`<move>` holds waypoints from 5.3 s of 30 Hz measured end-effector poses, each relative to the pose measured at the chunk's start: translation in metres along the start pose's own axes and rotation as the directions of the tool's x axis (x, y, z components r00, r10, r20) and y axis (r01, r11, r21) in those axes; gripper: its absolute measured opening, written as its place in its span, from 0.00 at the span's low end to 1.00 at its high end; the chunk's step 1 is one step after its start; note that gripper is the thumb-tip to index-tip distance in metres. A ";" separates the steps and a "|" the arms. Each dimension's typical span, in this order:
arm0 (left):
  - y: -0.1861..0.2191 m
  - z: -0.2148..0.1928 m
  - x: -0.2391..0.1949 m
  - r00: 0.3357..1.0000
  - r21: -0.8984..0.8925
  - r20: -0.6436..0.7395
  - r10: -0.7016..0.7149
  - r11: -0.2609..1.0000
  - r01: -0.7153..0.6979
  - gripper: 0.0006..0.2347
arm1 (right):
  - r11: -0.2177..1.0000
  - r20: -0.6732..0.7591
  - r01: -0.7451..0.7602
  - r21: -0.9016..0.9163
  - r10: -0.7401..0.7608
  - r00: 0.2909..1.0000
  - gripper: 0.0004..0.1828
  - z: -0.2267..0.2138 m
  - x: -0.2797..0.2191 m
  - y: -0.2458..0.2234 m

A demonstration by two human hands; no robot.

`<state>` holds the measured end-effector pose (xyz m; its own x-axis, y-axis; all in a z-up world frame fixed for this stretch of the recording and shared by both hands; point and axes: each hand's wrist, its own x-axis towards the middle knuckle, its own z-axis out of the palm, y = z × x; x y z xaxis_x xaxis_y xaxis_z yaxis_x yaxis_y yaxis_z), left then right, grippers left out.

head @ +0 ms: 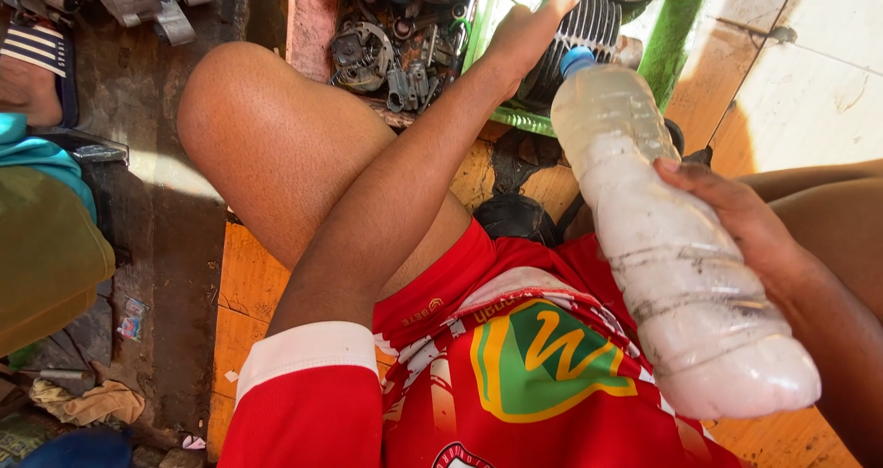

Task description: Cleaning a motorcycle engine cylinder by scrubbing it with a brush and rinsing it with liquid from a bottle.

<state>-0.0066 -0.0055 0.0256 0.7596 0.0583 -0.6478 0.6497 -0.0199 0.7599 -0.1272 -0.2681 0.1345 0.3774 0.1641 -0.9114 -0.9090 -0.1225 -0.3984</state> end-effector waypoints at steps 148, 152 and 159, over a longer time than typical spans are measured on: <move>-0.017 -0.001 0.008 0.996 0.226 0.043 0.079 0.970 -0.086 0.32 | 0.983 0.013 0.043 0.177 -0.047 0.999 0.22 -0.016 -0.002 0.036; -0.038 -0.002 0.020 0.982 0.269 0.071 0.173 0.945 -0.186 0.34 | 0.995 -0.048 -0.026 0.093 0.030 0.998 0.25 -0.015 -0.004 0.040; -0.054 -0.002 0.027 0.965 0.344 0.129 0.230 0.902 -0.261 0.35 | 0.995 -0.092 -0.055 0.082 0.062 0.994 0.21 -0.013 -0.007 0.049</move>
<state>-0.0215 -0.0012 -0.0330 0.8861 -0.0768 -0.4571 0.3987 -0.3766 0.8362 -0.1716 -0.2879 0.1198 0.3346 0.0656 -0.9401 -0.9398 -0.0503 -0.3381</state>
